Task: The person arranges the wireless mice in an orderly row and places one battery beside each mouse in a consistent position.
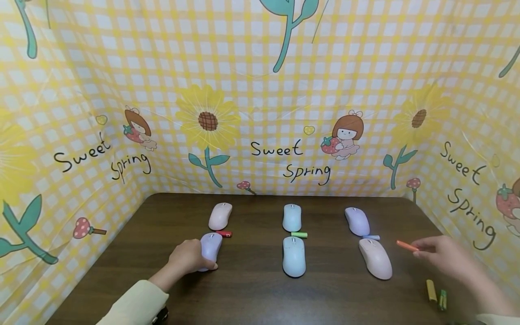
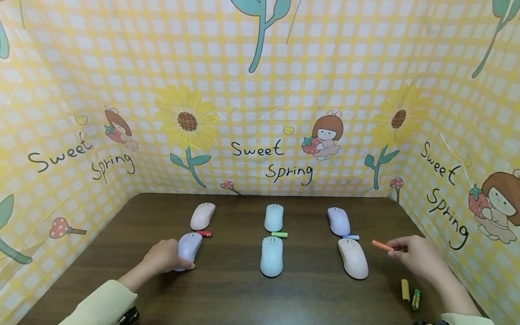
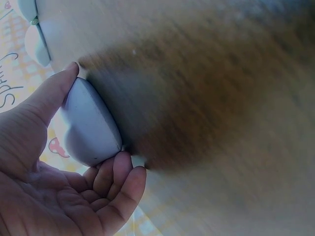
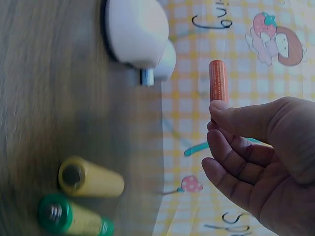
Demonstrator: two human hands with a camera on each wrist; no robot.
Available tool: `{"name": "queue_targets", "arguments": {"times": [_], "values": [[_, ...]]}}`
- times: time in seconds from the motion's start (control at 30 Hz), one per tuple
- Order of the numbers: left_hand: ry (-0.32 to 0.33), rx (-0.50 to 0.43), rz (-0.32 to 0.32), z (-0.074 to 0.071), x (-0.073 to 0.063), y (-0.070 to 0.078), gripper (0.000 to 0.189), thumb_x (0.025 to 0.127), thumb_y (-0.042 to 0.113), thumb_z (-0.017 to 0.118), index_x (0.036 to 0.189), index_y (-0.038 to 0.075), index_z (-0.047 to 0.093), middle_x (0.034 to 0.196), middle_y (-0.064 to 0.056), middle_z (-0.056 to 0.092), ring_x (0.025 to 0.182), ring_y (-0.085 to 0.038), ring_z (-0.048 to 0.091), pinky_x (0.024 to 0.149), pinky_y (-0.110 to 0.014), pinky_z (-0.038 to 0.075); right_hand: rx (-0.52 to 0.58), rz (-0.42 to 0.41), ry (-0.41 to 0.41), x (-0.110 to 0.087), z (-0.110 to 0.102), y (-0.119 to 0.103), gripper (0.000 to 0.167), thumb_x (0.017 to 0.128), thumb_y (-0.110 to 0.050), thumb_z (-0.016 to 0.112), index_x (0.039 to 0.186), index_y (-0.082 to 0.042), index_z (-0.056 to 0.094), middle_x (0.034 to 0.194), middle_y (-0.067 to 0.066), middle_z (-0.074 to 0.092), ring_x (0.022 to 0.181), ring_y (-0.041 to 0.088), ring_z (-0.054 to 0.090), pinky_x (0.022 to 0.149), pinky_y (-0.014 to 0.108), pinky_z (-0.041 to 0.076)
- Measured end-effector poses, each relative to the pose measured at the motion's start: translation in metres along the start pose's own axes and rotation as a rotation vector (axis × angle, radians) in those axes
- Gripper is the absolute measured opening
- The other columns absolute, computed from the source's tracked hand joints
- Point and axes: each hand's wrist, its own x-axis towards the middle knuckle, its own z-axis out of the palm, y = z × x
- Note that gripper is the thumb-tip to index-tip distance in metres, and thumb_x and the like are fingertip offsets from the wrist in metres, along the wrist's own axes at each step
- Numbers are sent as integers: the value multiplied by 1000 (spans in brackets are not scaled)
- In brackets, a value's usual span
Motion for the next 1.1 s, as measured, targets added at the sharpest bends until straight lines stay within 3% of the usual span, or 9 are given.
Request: {"name": "queue_targets", "arguments": {"times": [0.47,0.73,1.1], "values": [[7,5,8,-1,-1,2,62,58,48,89,84,-1,61,72,-8,56,62,-22,52,53,-39,44,80,-61,18,12,15,-40,21,83,-11,76,100,1,72,87,6,70,75,17,62,60,31,47],[7,2,6,-1,-2,1,62,58,48,89,84,-1,61,72,-8,55,63,-22,52,53,-39,44,124,-156,26,19,28,-63,17,82,-8,76,98,-1,74,88,3,70,75,11,61,59,27,48],[2,5,3,-2,-2,2,61,59,48,89,84,-1,60,72,-8,55,62,-23,52,53,-39,44,145,-224,-2,27,46,-104,10,83,-7,75,93,-8,74,75,-8,62,66,5,54,58,26,45]]}}
